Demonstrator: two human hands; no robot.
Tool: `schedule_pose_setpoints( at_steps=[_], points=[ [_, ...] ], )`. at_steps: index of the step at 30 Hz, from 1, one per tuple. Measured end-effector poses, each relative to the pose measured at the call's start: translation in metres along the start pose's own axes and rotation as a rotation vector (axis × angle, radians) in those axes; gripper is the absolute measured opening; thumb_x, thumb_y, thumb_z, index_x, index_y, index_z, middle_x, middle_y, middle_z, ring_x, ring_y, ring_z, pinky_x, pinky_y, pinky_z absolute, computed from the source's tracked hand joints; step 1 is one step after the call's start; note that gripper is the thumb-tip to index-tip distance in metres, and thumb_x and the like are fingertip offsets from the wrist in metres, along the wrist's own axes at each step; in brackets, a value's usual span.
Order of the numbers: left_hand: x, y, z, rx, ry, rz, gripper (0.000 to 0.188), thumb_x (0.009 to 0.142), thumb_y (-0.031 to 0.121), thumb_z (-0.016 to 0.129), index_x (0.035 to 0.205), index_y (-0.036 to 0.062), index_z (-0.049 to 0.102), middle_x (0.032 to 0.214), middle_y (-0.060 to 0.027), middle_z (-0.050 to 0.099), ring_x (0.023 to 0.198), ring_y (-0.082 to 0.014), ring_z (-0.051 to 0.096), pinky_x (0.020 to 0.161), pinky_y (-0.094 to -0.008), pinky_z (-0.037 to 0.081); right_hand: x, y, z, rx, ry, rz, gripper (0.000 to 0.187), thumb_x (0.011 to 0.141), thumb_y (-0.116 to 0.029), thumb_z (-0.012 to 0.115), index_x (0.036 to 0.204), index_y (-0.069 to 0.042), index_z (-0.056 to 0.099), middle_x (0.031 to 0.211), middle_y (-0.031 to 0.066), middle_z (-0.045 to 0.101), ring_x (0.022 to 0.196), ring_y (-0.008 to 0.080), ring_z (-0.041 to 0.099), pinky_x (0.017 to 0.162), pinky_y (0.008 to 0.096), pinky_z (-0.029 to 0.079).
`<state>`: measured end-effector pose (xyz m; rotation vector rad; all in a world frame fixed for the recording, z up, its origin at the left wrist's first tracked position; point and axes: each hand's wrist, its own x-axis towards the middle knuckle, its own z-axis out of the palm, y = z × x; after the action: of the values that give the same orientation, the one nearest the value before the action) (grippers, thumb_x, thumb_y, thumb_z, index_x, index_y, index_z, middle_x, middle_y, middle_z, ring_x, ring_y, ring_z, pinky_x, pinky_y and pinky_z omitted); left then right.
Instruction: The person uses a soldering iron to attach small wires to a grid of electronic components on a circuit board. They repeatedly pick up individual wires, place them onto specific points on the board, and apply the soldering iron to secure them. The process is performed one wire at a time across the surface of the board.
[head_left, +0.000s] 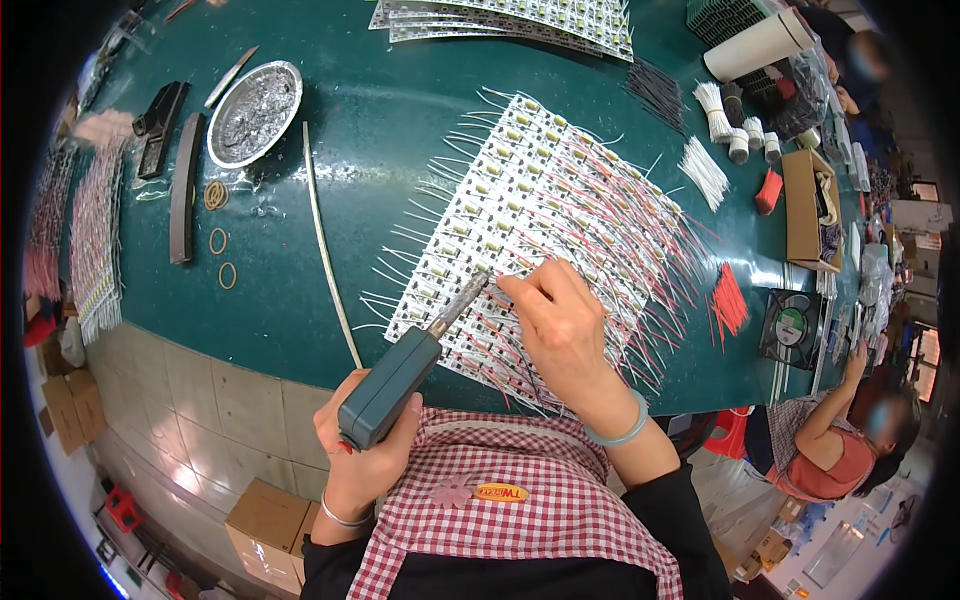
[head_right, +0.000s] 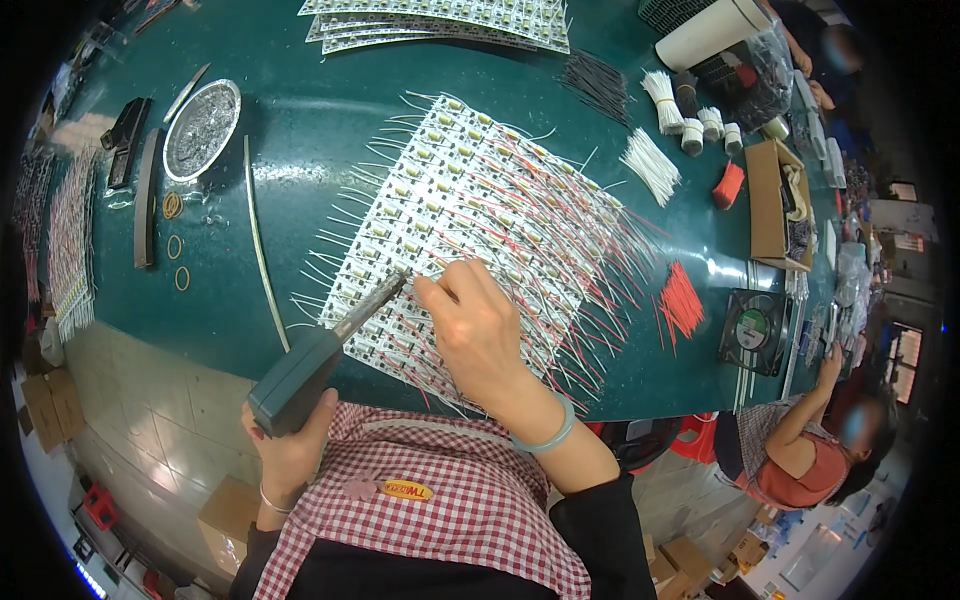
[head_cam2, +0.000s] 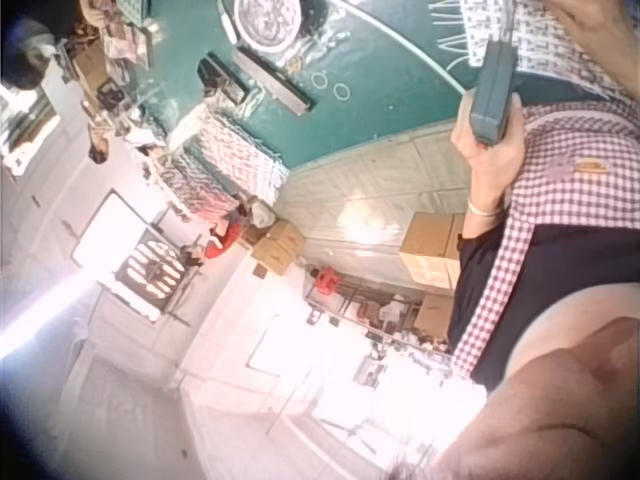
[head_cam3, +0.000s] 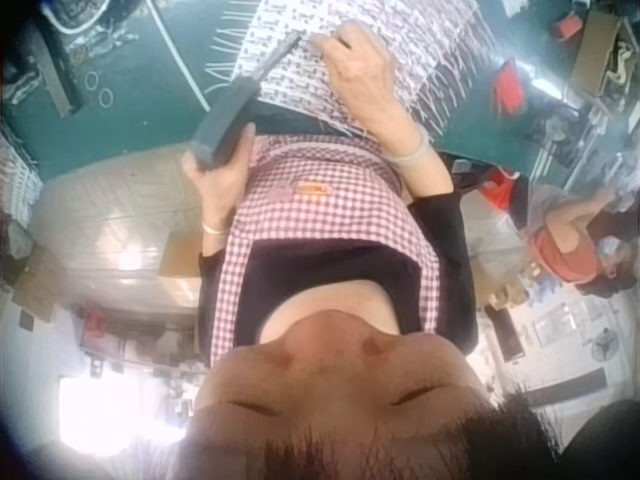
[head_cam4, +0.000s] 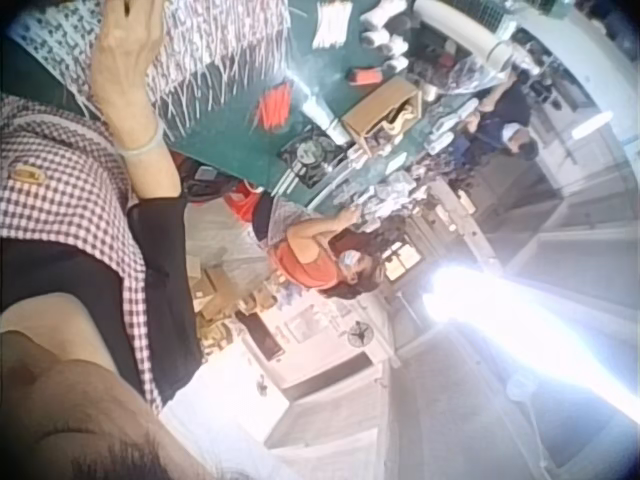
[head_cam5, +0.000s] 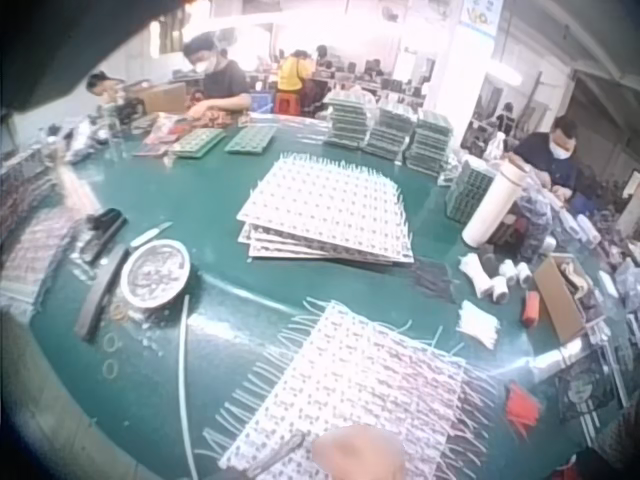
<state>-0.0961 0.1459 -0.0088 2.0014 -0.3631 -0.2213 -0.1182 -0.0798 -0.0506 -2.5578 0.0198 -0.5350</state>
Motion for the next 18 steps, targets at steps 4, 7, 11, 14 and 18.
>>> schedule_pose_setpoints(
  at_steps=[4,7,11,14,18],
  points=[
    [-0.001,0.000,0.000,0.010,0.001,-0.008,0.017,0.073,-0.006,0.073,0.088,-0.0052,0.066,0.081,-0.0097,0.065,0.065,-0.0147,0.062,0.057,-0.0261,0.047,0.000,0.000,0.000,-0.008,-0.002,-0.008,0.025,0.069,0.004,0.062,0.093,-0.002,0.067,0.074,0.0072,0.048,0.070,0.0228,0.052,0.056,0.0340,0.044],
    [-0.002,0.001,-0.001,0.024,-0.002,-0.010,0.016,0.073,-0.006,0.073,0.088,-0.0051,0.066,0.081,-0.0095,0.065,0.065,-0.0147,0.062,0.057,-0.0262,0.047,0.000,0.000,0.000,-0.008,-0.003,-0.013,0.025,0.069,0.003,0.063,0.093,-0.001,0.068,0.074,0.0071,0.048,0.071,0.0229,0.052,0.056,0.0339,0.045],
    [-0.006,0.002,-0.002,0.006,0.024,-0.104,0.017,0.073,-0.004,0.073,0.089,-0.0054,0.067,0.081,-0.0096,0.065,0.066,-0.0148,0.062,0.058,-0.0265,0.047,0.000,-0.001,-0.002,-0.013,-0.006,-0.014,0.026,0.069,0.003,0.063,0.094,-0.001,0.068,0.075,0.0072,0.048,0.071,0.0229,0.052,0.056,0.0336,0.045],
    [-0.013,-0.003,-0.005,-0.034,0.061,-0.165,0.020,0.074,-0.002,0.074,0.092,-0.0058,0.068,0.083,-0.0104,0.066,0.069,-0.0154,0.063,0.060,-0.0266,0.049,-0.002,0.001,-0.001,-0.014,-0.011,-0.019,0.026,0.069,0.002,0.063,0.094,-0.001,0.068,0.075,0.0073,0.049,0.072,0.0229,0.053,0.056,0.0334,0.045],
    [-0.011,0.003,-0.005,-0.024,0.072,-0.133,0.023,0.073,-0.001,0.076,0.095,-0.0061,0.069,0.087,-0.0114,0.068,0.072,-0.0159,0.064,0.065,-0.0265,0.051,-0.002,0.001,0.001,-0.015,-0.008,-0.013,0.027,0.068,0.002,0.063,0.094,-0.001,0.068,0.076,0.0073,0.050,0.073,0.0230,0.054,0.056,0.0332,0.046]
  ],
)
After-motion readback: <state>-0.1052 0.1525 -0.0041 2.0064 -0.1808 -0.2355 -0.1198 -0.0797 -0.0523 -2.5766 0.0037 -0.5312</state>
